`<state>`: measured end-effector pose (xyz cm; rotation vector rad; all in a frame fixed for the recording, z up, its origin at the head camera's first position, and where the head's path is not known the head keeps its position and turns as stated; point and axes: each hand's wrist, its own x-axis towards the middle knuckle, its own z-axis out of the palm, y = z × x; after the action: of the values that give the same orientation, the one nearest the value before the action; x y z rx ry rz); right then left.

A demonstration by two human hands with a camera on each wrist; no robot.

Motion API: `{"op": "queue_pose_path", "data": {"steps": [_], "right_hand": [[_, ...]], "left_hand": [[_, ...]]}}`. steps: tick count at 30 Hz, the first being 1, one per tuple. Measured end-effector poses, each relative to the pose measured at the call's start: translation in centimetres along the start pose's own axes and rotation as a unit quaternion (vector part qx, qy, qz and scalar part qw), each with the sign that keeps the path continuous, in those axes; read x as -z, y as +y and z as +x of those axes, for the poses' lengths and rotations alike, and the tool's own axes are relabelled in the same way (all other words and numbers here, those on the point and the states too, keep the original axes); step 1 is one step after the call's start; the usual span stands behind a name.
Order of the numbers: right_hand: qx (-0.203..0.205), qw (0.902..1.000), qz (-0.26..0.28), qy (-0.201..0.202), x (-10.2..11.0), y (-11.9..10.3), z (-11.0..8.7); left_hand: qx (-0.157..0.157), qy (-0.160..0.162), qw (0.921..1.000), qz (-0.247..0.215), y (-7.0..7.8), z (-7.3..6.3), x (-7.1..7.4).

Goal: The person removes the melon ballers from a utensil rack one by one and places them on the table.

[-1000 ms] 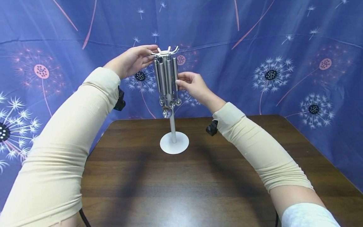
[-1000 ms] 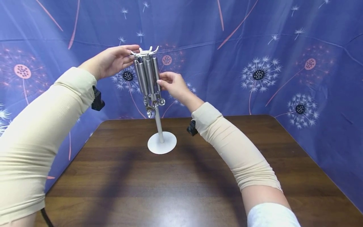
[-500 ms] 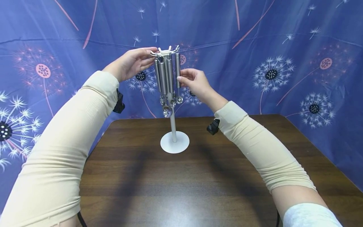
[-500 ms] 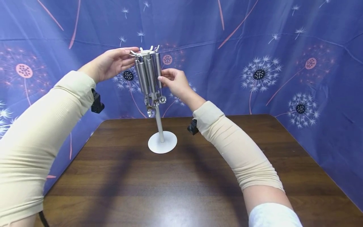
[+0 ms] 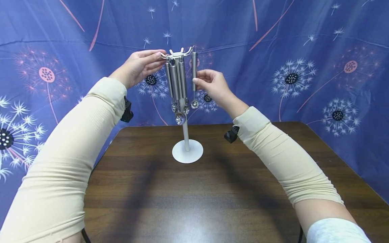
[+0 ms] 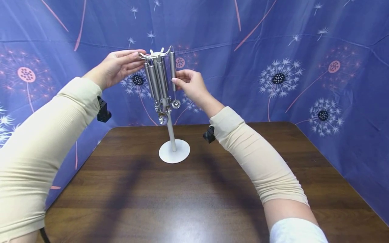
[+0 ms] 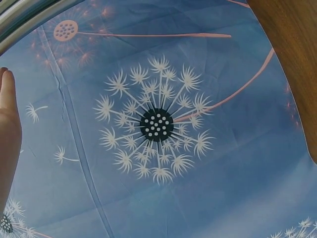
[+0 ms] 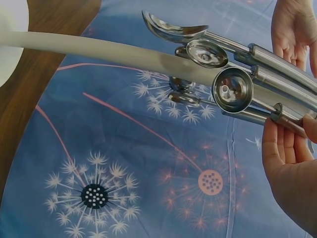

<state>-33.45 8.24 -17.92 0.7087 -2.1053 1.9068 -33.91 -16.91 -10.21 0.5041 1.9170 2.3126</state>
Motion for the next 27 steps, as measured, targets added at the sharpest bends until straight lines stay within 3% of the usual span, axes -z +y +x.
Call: {"op": "queue_pose_path", "data": {"steps": [10, 19, 27], "right_hand": [[-0.004, 0.9998, -0.014, 0.01, 0.6, 0.1, -0.3], [-0.014, 0.9996, -0.024, 0.008, 1.0, 0.0, -0.5], [-0.016, 0.9992, -0.03, 0.022, 1.6, 0.4, -0.7]], "left_hand": [[-0.003, 0.002, 0.9993, 0.038, -0.2, -0.4, 0.4], [-0.011, -0.022, 0.9997, -0.005, -0.1, -0.7, 0.9], [-0.022, -0.007, 0.9994, 0.027, 0.0, -0.7, 0.3]]}}
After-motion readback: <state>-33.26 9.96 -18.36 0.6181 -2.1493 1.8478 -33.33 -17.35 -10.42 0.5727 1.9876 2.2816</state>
